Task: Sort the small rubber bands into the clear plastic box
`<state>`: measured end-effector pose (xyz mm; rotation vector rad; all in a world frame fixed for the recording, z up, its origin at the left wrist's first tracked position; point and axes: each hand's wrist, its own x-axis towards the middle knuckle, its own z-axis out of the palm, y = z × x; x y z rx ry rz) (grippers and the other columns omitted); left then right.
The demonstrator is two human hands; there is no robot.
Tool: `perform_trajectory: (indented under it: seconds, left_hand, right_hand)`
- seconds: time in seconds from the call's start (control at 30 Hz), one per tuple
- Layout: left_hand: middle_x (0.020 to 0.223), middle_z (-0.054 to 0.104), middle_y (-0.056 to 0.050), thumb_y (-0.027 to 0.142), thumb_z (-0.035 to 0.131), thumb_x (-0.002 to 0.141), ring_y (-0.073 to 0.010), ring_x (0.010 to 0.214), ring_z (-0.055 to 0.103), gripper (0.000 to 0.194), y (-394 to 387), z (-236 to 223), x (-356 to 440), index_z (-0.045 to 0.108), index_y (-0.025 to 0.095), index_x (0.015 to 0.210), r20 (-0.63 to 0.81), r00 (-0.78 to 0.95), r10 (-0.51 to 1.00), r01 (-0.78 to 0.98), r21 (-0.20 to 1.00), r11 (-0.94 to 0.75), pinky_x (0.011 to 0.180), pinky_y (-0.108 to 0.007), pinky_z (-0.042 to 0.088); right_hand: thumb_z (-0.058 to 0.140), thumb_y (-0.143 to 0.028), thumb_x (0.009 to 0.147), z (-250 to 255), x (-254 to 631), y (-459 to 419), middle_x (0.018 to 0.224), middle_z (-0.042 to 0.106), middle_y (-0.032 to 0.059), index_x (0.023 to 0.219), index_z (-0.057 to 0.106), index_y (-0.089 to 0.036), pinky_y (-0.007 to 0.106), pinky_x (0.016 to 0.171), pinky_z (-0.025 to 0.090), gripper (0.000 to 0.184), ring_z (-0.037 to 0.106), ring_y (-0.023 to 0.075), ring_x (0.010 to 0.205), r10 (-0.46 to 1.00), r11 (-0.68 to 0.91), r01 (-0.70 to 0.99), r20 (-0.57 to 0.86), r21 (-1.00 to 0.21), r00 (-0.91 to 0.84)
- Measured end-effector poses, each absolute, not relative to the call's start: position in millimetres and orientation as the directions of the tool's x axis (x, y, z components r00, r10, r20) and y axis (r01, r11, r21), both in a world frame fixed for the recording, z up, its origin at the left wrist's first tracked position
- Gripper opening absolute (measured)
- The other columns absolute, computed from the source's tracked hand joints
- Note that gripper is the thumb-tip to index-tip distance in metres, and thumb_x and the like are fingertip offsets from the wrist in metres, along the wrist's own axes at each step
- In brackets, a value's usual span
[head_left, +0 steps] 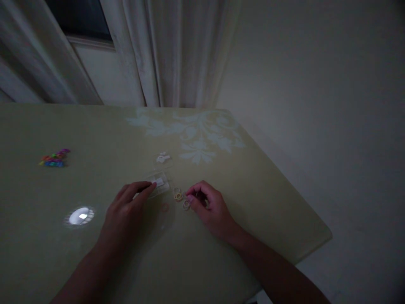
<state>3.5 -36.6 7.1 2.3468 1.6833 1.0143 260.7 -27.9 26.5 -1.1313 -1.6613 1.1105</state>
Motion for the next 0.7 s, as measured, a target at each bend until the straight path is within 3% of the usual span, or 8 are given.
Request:
perform_trajectory:
  seconds: [0.13, 0.3, 0.43, 0.7]
  left_hand:
    - [0.119, 0.077, -0.014, 0.026, 0.056, 0.091, -0.0338, 0.106, 0.071, 0.040, -36, 9, 6, 0.075, 0.021, 0.126, 0.473, 0.230, 0.850, 0.835, 0.354, -0.422, 0.089, -0.044, 0.059]
    - [0.110, 0.078, -0.014, 0.023, 0.047, 0.101, -0.0321, 0.099, 0.070, 0.035, -32, 3, 11, 0.075, 0.018, 0.121, 0.492, 0.231, 0.840, 0.885, 0.252, -0.391, 0.090, -0.046, 0.055]
    - [0.103, 0.078, -0.013, 0.025, 0.049, 0.103, -0.0321, 0.093, 0.068, 0.030, -32, 4, 14, 0.076, 0.017, 0.113, 0.481, 0.278, 0.831, 0.885, 0.208, -0.416, 0.087, -0.046, 0.054]
    - [0.093, 0.077, -0.009, 0.022, 0.052, 0.104, -0.0303, 0.090, 0.067, 0.024, -36, 7, 17, 0.075, 0.020, 0.105, 0.485, 0.324, 0.812, 0.876, 0.170, -0.451, 0.085, -0.046, 0.051]
  right_hand:
    - [0.066, -0.019, 0.097, 23, 265, -21, 0.090, 0.063, 0.0016, 0.098, 0.072, -0.019, 0.027, 0.071, 0.046, 0.006, 0.058, 0.0136, 0.077, 0.940, 0.321, 0.419, 0.231, -0.849, -0.252]
    - [0.071, -0.015, 0.094, 21, 272, -17, 0.099, 0.064, 0.0037, 0.099, 0.074, -0.019, 0.031, 0.085, 0.049, 0.007, 0.064, 0.0171, 0.094, 0.913, 0.390, 0.540, 0.240, -0.746, -0.329]
    - [0.081, -0.021, 0.087, 21, 276, -16, 0.103, 0.063, 0.0048, 0.097, 0.075, -0.020, 0.032, 0.088, 0.050, 0.011, 0.063, 0.0188, 0.097, 0.878, 0.444, 0.590, 0.198, -0.674, -0.435]
    - [0.076, -0.016, 0.089, 15, 277, -15, 0.104, 0.063, 0.0063, 0.095, 0.076, -0.019, 0.032, 0.090, 0.050, 0.007, 0.062, 0.0196, 0.099, 0.821, 0.532, 0.605, 0.188, -0.592, -0.539]
